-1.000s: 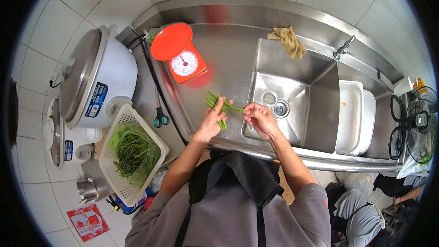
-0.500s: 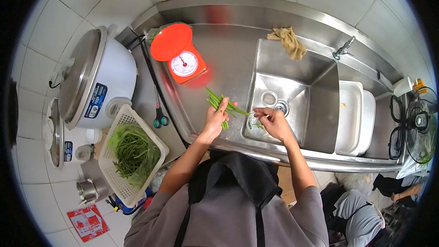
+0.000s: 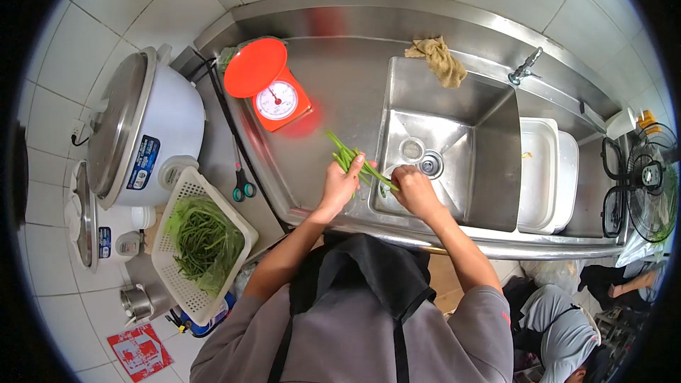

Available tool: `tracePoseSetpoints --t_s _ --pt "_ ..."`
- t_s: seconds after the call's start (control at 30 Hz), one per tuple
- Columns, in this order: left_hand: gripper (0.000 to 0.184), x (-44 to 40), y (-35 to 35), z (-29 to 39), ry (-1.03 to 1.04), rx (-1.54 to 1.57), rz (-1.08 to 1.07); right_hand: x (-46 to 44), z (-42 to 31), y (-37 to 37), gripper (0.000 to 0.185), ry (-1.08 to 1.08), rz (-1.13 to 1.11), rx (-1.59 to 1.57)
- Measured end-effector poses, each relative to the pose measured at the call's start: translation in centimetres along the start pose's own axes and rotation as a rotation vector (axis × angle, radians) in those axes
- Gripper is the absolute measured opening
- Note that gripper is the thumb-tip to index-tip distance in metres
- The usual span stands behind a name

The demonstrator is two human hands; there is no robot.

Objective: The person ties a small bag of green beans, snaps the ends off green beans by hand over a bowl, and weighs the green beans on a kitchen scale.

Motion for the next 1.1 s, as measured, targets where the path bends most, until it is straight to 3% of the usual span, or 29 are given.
tracePoseSetpoints --t_s 0.1,0.17,0.27,0.3,0.4,0.43,0.5,0.57,0.67,0.9,1.1 --pt "0.023 0.2 0.9 -0.9 0.101 -0.114 0.105 -0.4 1.5 2.5 0.009 0.134 0.046 0.076" --pt "0.02 -0.1 0.3 -2.0 -0.092 0.262 0.095 -0.7 1.7 2.6 0.005 0.244 0.0 -0.076" --pt "0.014 -0.7 -1.1 -3.1 -0.295 0.678 0.021 -0.7 3.1 3.3 0.009 0.661 -0.014 -1.31" --pt "0.013 -0.5 -1.0 -2.7 -0.324 0.741 -0.017 -0.9 1.5 2.9 0.011 0.608 0.012 -1.606" --pt "0.012 0.4 -0.1 -1.7 -0.375 0.878 -0.092 -1.3 0.3 3.3 0.009 0.59 0.302 -2.056" --pt "0.012 0.5 0.2 -1.6 -0.37 0.887 -0.107 -1.6 0.1 3.0 0.012 0.619 0.363 -1.857" --pt "0.018 0.9 0.4 -1.1 -0.331 0.82 -0.095 -1.3 3.1 3.4 0.012 0.589 0.185 -1.084" --pt "0.018 0.6 0.1 -1.2 -0.303 0.686 -0.041 -1.0 5.9 3.6 0.007 0.429 0.132 -0.422" --pt "0.019 0.3 -0.4 -1.1 -0.269 0.55 0.03 -0.1 11.0 4.9 0.017 0.437 -0.063 -0.018" --pt "0.021 0.0 -1.1 -1.4 -0.214 0.397 0.119 0.2 11.4 4.1 0.016 0.526 -0.106 -0.018" --pt "0.025 0.4 -0.4 -1.1 -0.212 0.356 0.166 -0.1 1.1 0.1 0.014 0.377 0.04 -0.373"
Point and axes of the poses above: each hand's wrist, its own x-axis away from the middle knuckle, its own y-axis out of the palm, z = x × y, the point moved 3 cm from there along -x, towards the middle knuckle, and after that the axes turned 15 degrees about -x, right-handed, at the moved point
